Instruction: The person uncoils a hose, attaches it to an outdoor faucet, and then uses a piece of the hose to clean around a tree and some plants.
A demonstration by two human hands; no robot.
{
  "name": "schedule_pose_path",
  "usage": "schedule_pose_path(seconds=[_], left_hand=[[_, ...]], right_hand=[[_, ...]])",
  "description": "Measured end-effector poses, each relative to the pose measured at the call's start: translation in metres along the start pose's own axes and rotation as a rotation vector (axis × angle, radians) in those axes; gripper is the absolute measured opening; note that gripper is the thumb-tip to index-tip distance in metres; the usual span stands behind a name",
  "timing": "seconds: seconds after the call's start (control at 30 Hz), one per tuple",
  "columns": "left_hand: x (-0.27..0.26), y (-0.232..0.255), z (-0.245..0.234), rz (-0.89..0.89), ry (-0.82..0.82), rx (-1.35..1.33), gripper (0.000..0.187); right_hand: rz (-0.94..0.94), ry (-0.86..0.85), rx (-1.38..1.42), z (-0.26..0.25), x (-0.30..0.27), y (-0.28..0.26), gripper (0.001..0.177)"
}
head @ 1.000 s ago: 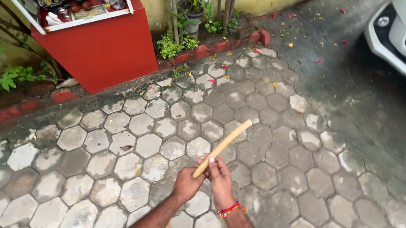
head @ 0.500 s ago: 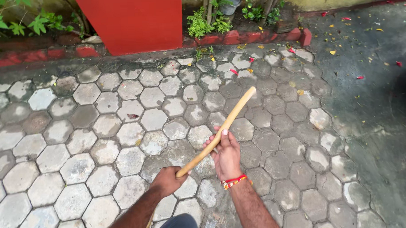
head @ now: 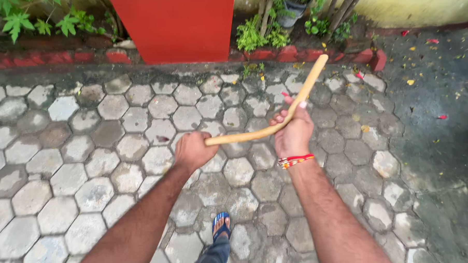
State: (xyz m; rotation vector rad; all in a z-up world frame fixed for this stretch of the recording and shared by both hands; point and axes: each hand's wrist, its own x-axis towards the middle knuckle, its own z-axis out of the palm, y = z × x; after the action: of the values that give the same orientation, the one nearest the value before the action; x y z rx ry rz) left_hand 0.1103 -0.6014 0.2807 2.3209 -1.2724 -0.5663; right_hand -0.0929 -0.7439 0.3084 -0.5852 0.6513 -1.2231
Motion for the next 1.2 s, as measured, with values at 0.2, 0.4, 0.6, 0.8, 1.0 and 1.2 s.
schedule_pose_path(seconds=[0.2, 0.4, 0.6, 0.8, 1.0, 1.2], left_hand=[[0.101, 0.111, -0.077, 0.467, 0.366, 0.078, 0.036], [0.135, 0.141, -0.037, 0.354, 0.023, 0.076, 0.025], [0.115, 0.145, 0.027, 0.259, -0.127, 0.051, 0.031], [0.116, 0.219, 0.054, 0.235, -0.233, 0.156, 0.065], [0.142, 0.301, 0.12, 0.332, -0.154, 0.162, 0.07], [0.18, 0.39, 0.161, 0.293, -0.169, 0.167, 0.071]], right_hand=[[-0.078, 0.023, 0.218, 0.007, 0.095, -0.085, 0.049], [-0.089, 0.083, 0.154, -0.015, 0.129, -0.109, 0.051], [0.002, 0.145, 0.014, -0.053, 0.145, -0.109, 0.048], [0.066, 0.14, 0.004, -0.114, 0.183, -0.146, 0.045], [0.078, 0.089, -0.059, -0.174, 0.253, -0.208, 0.045], [0.097, 0.113, -0.072, -0.234, 0.312, -0.276, 0.049]])
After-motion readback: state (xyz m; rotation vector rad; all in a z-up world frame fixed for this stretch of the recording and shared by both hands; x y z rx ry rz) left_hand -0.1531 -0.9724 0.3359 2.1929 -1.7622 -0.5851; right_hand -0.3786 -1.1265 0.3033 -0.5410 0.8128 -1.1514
